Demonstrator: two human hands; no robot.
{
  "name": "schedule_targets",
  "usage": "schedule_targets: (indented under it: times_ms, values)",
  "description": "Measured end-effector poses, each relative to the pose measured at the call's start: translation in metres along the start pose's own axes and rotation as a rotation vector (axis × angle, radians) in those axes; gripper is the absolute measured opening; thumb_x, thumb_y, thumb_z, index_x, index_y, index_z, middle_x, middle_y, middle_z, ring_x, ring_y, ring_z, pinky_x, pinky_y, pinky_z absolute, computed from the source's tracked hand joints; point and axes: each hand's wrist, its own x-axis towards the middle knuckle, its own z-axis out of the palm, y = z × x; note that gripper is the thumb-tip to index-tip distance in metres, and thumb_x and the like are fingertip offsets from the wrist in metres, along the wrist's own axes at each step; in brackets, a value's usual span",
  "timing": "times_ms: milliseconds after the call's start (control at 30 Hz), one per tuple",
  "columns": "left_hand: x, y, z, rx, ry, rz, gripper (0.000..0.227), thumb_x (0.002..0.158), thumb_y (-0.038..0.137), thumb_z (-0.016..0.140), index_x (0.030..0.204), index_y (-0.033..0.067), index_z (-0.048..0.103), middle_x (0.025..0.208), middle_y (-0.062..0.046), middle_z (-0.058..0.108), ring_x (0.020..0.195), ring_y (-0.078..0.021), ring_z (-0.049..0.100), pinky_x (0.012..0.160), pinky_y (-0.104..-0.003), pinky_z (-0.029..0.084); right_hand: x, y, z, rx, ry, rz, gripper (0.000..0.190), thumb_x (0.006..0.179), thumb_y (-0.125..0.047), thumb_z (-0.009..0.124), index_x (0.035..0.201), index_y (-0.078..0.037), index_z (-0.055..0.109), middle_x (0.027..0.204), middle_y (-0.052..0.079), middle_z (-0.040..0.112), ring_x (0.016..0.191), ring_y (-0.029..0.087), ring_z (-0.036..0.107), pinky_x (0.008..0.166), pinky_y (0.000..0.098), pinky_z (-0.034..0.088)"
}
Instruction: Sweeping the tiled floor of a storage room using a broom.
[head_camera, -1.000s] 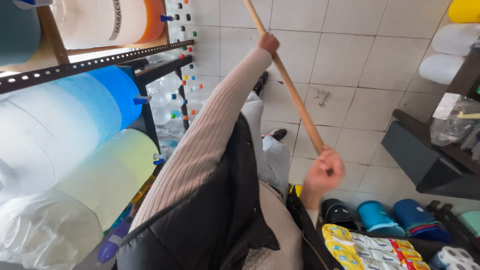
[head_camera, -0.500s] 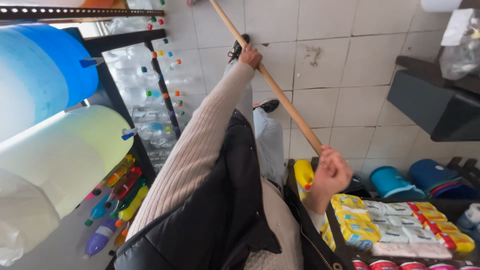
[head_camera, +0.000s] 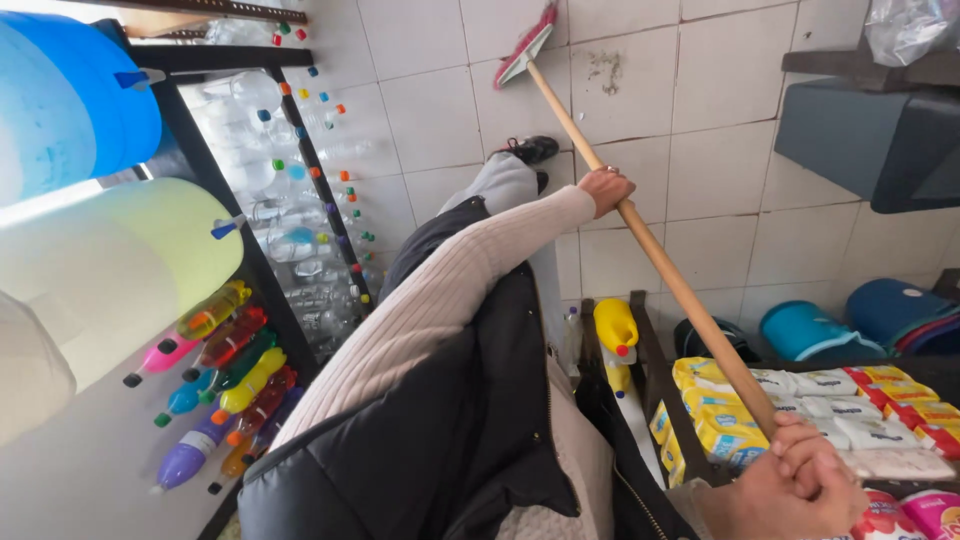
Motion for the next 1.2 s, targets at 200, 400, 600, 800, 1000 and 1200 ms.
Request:
schedule_targets:
  times_ms: [200,400,600,800,1000,1200]
  values:
    - [-0.052,-0.058,-0.035,0.024,0.017,-0.052,0.03,0.095,0.039,0.071,0.086,0.0112,0.066,0.083,-0.012,0.07,0.087,-0.0327,0.07,0.079,-0.046,0.055,0.024,0.027,0.041,0.112,-0.179,-0.044,0.045,0.099,-0.013,0.046,0.058,-0.011,0.027,0.054,0.008,0.03,0.054,0.022,0.032,0.073,0.0417,0.044]
    - [-0.102,-0.159,-0.015,0.064,0.034,-0.251,0.02,0.077,0.008,0.076,0.091,0.0221,0.08,0.093,-0.006,0.074,0.099,-0.0306,0.069,0.091,-0.046,0.054,0.015,0.061,0.134,0.04,-0.509,0.038,0.025,0.096,0.003,0.049,0.072,0.002,0.043,0.062,0.013,0.042,0.062,0.027,0.046,0.077,0.0468,0.044]
    - [-0.005,-0.053,0.011,-0.098,0.031,-0.103,0.044,0.088,0.007,0.067,0.127,0.0278,0.071,0.088,-0.011,0.073,0.093,-0.0319,0.068,0.107,-0.055,0.038,0.016,0.014,0.061,-0.004,-0.216,-0.149,0.013,0.106,0.007,0.055,0.11,0.0,0.044,0.079,0.024,0.053,0.064,0.031,0.053,0.075,0.05,0.051]
    - [0.055,0.064,0.009,-0.255,-0.031,0.051,0.056,0.091,0.003,0.062,0.142,0.0261,0.059,0.095,-0.011,0.074,0.102,-0.0319,0.063,0.116,-0.053,0.035,0.007,-0.051,0.037,-0.141,0.006,-0.206,0.035,0.103,0.012,0.049,0.074,0.002,0.035,0.07,0.022,0.047,0.058,0.028,0.045,0.078,0.0497,0.052]
    - [0.048,0.086,-0.057,-0.168,-0.207,0.143,0.058,0.094,0.01,0.063,0.148,0.0263,0.047,0.095,-0.01,0.071,0.103,-0.0319,0.064,0.096,-0.046,0.052,-0.019,-0.02,-0.013,0.069,0.059,-0.289,0.03,0.095,-0.004,0.058,0.073,-0.002,0.038,0.062,0.016,0.046,0.056,0.023,0.044,0.073,0.0441,0.049]
    - [0.127,0.012,-0.108,0.124,-0.142,0.294,0.057,0.092,0.004,0.067,0.143,0.0245,0.054,0.085,-0.007,0.072,0.094,-0.0307,0.067,0.094,-0.043,0.053,0.021,0.046,0.077,0.131,-0.145,-0.528,0.015,0.076,-0.008,0.069,0.074,-0.005,0.054,0.066,0.009,0.058,0.057,0.022,0.053,0.058,0.0366,0.044]
